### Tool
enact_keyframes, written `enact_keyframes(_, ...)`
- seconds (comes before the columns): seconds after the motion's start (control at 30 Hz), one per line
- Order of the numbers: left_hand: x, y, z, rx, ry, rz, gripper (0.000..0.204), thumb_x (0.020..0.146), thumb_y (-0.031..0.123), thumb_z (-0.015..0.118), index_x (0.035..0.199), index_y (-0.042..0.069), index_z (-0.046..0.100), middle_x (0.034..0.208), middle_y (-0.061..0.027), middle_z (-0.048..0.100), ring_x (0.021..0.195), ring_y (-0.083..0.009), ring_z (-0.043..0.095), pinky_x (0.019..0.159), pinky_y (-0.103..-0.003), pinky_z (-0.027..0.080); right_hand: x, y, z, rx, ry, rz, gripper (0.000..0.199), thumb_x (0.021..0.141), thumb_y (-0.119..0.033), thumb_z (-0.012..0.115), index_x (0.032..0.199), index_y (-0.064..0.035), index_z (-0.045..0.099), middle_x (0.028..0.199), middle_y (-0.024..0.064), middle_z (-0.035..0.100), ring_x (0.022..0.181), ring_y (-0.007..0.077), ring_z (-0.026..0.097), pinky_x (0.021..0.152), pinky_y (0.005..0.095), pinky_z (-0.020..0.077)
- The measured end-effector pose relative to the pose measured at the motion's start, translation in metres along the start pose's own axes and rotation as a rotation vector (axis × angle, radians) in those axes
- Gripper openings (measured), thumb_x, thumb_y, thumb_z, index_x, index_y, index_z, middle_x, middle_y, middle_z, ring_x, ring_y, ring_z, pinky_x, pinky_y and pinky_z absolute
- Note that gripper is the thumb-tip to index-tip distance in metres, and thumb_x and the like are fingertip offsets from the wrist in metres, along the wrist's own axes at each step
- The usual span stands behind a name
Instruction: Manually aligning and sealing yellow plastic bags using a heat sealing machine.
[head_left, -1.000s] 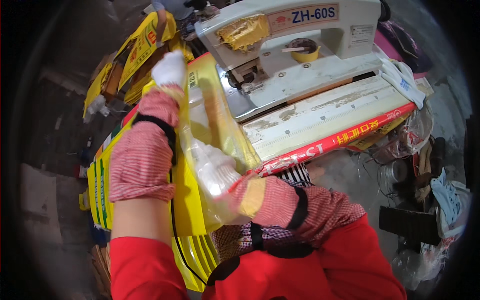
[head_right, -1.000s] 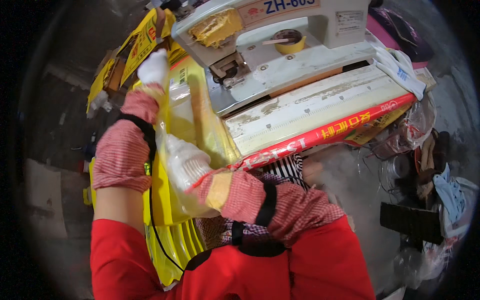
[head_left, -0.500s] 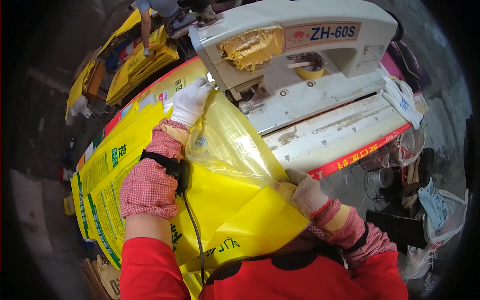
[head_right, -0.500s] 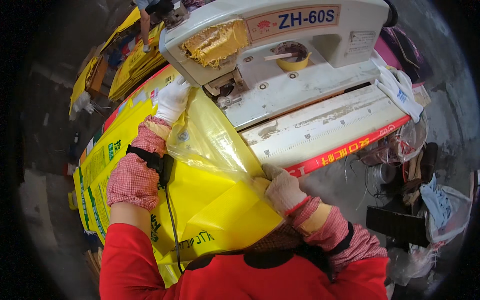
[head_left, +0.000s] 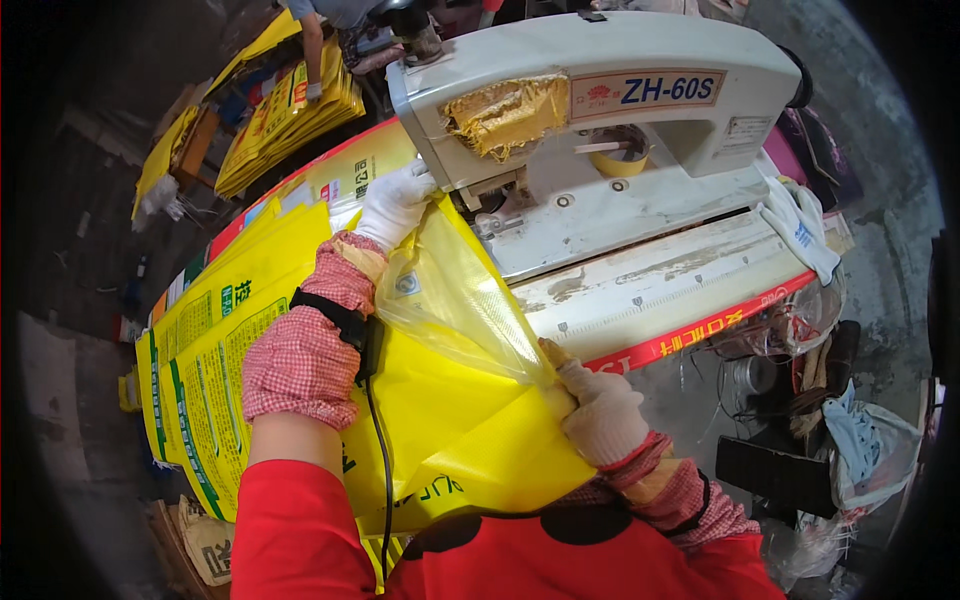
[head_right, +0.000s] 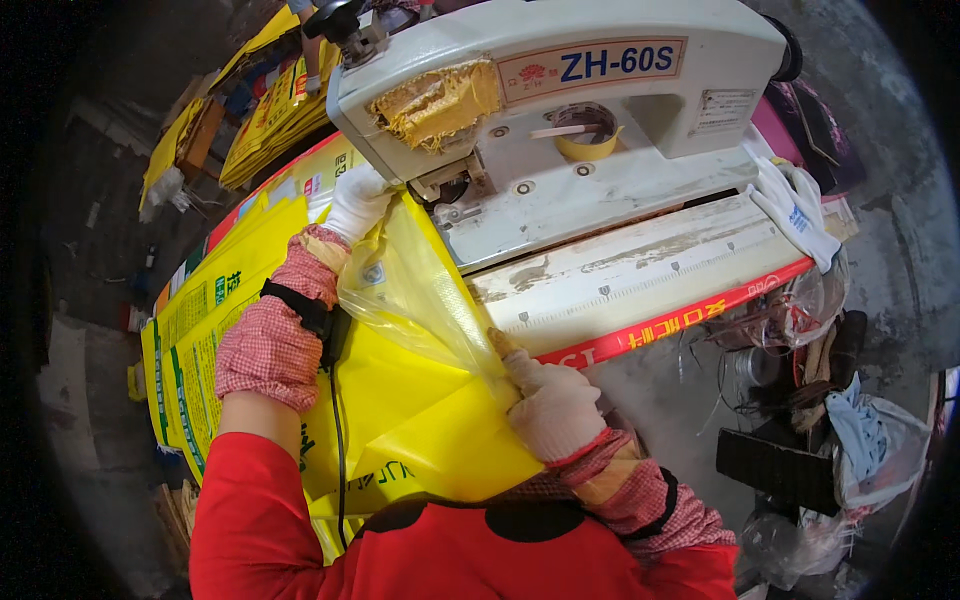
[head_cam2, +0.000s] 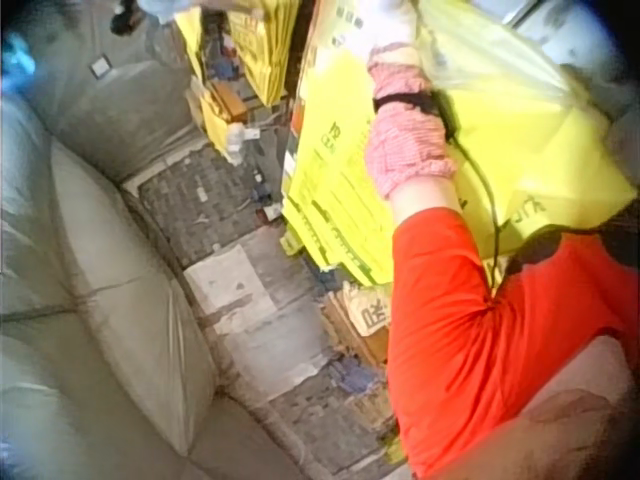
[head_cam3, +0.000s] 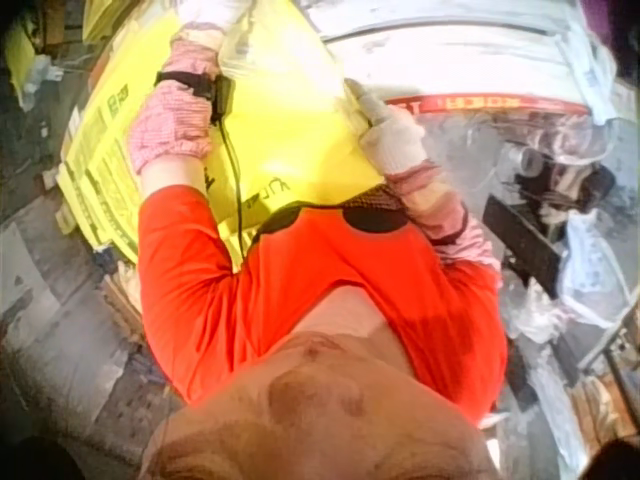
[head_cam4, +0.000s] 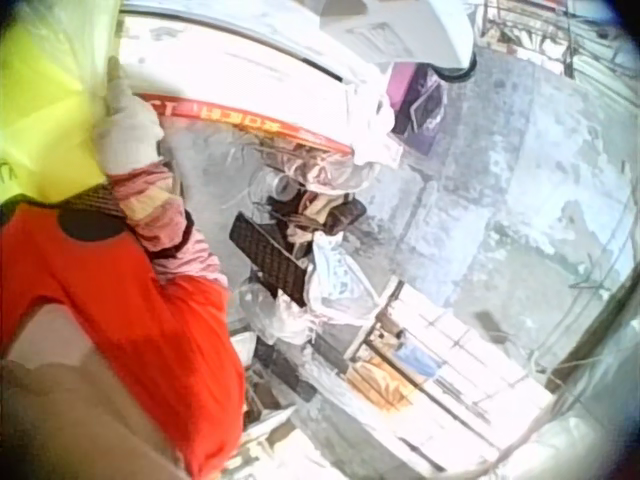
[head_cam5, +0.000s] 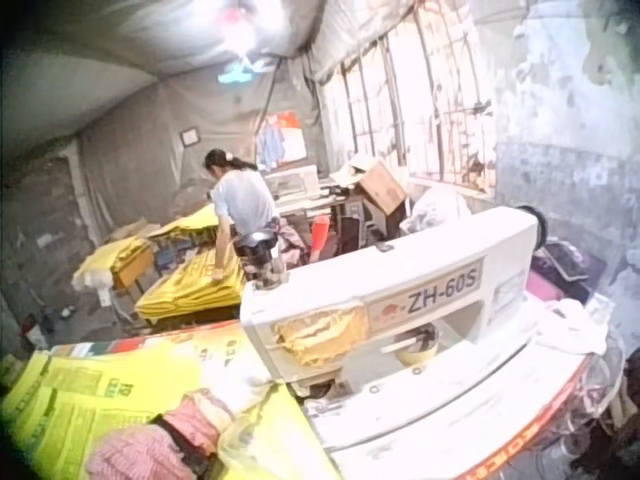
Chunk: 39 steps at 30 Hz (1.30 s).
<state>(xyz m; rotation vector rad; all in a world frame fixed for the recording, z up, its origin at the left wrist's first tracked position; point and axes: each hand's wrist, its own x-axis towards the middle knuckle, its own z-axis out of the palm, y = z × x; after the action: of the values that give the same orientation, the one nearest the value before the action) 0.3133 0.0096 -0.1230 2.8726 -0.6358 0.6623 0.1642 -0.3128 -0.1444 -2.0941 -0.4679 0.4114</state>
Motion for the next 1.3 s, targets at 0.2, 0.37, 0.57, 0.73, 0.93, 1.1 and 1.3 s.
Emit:
enact_keyframes(0.2,0.004,0.01,-0.005,0.058,-0.221,-0.188,0.018,0.073,0.009,0.057,0.089,0.015,0.062,0.093,-0.0067,0.059,0.079,-0.0264,0.06,0.064,-0.034,0.05,-0.003,-0.014,-0.004,-0.198,0.051,-0.061,0.05,0.079,-0.017,0.059,0.127,-0.0254,0.05,0.068,0.0143,0.061,0.064,0.031,0.061,0.06,0.0411,0.0491)
enact_keyframes(0.37,-0.005,0.003,-0.022,-0.06,-0.103,-0.051,0.018,0.08,0.016,0.055,0.096,0.014,0.064,0.087,-0.0092,0.059,0.08,-0.0288,0.061,0.072,-0.034,0.049,-0.005,-0.006,0.003,-0.292,0.07,-0.174,0.045,0.08,-0.02,0.057,0.125,-0.0194,0.05,0.07,0.0128,0.062,0.065,0.0315,0.061,0.06,0.0416,0.0491)
enact_keyframes(0.57,-0.025,-0.001,-0.034,-0.385,-0.563,-0.654,0.025,0.087,0.03,0.051,0.1,0.015,0.066,0.085,-0.0138,0.065,0.079,-0.0296,0.062,0.074,-0.034,0.048,-0.007,-0.01,-0.003,-0.294,-0.015,-0.125,0.041,0.084,-0.019,0.05,0.125,-0.0188,0.05,0.078,0.0107,0.064,0.069,0.0292,0.063,0.059,0.04,0.0495)
enact_keyframes(0.73,-0.004,0.031,-0.043,-0.187,-0.606,-0.382,0.024,0.083,0.027,0.054,0.099,0.012,0.065,0.085,-0.0149,0.065,0.08,-0.0331,0.061,0.074,-0.037,0.048,-0.019,-0.033,-0.016,-0.529,-0.153,0.028,0.042,0.083,-0.019,0.048,0.125,-0.0184,0.051,0.077,0.0117,0.064,0.067,0.0302,0.062,0.056,0.0394,0.0492)
enact_keyframes(0.93,0.048,-0.011,-0.05,0.199,-0.581,-0.345,0.021,0.079,0.024,0.057,0.094,0.013,0.066,0.092,-0.0145,0.064,0.086,-0.0327,0.061,0.079,-0.038,0.048,0.053,-0.043,0.014,-0.668,0.018,-0.285,0.029,0.081,-0.019,0.047,0.106,-0.0109,0.058,0.077,0.0153,0.064,0.066,0.0319,0.063,0.05,0.0447,0.0475)
enact_keyframes(1.1,0.063,-0.042,-0.072,0.553,-0.235,-0.15,0.023,0.074,0.012,0.061,0.096,0.014,0.066,0.093,-0.011,0.063,0.088,-0.0303,0.061,0.08,-0.036,0.048,0.151,-0.085,0.025,-0.732,-0.017,-0.146,0.023,0.082,-0.014,0.043,0.097,-0.0058,0.059,0.087,0.0214,0.063,0.073,0.0335,0.064,0.054,0.0473,0.0484)
enact_keyframes(1.3,0.037,0.033,-0.123,0.089,-0.496,0.05,0.015,0.071,0.012,0.061,0.084,0.004,0.062,0.085,-0.0132,0.06,0.082,-0.0335,0.057,0.074,-0.038,0.046,0.171,-0.065,-0.01,-0.385,-0.077,-0.277,0.026,0.08,-0.017,0.048,0.1,-0.0071,0.061,0.086,0.0175,0.064,0.083,0.0311,0.063,0.071,0.0361,0.0487)
